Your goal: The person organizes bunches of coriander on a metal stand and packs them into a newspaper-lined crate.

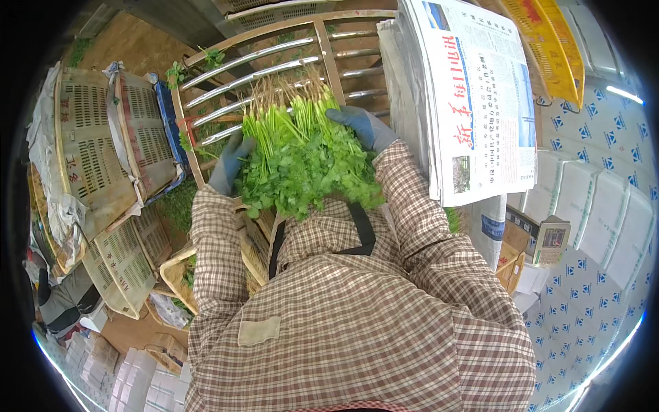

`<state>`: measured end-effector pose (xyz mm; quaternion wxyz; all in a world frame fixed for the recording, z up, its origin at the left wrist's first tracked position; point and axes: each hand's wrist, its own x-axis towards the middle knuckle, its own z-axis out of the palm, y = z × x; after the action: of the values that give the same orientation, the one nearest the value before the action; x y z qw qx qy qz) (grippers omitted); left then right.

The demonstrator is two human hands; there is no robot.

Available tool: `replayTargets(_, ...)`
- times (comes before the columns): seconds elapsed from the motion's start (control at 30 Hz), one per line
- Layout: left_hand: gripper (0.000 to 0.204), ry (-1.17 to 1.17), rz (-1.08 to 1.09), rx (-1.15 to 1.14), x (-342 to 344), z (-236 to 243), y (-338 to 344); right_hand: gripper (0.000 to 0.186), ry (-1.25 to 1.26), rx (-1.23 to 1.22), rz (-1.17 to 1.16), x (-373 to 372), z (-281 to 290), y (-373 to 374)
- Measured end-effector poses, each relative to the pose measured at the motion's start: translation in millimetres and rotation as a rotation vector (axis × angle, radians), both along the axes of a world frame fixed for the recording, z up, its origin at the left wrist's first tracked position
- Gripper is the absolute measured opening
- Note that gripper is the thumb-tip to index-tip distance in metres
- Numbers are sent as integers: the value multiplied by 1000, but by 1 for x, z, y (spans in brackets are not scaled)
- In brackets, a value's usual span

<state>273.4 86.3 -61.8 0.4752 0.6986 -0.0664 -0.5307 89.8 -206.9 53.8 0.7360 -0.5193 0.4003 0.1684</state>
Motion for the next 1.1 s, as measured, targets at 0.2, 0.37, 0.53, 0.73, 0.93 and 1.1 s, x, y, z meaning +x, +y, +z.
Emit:
replayTargets(0.2, 93, -25, 89, 173, -45, 81, -62, 61, 107, -402, 320, 12, -19, 15)
replayTargets(0.37, 89, 249, 116, -168, -51, 66, -44, 64, 11, 142, -51, -10, 7, 2)
replayTargets(0.53, 80, -204, 3, 25, -30, 44, -15, 78, 110, -193, -49, -39, -14, -1)
replayTargets(0.73, 62, -20, 189, -84, -51, 61, -48, 58, 34, 57, -105, -34, -4, -1)
replayTargets(0.93, 61, -375, -56, 176, -44, 70, -32, 72, 156, -505, -49, -21, 18, 11)
replayTargets(1.1, 68, -503, -64, 712, 11, 139, 2, 90, 485, -945, 225, -26, 44, 7)
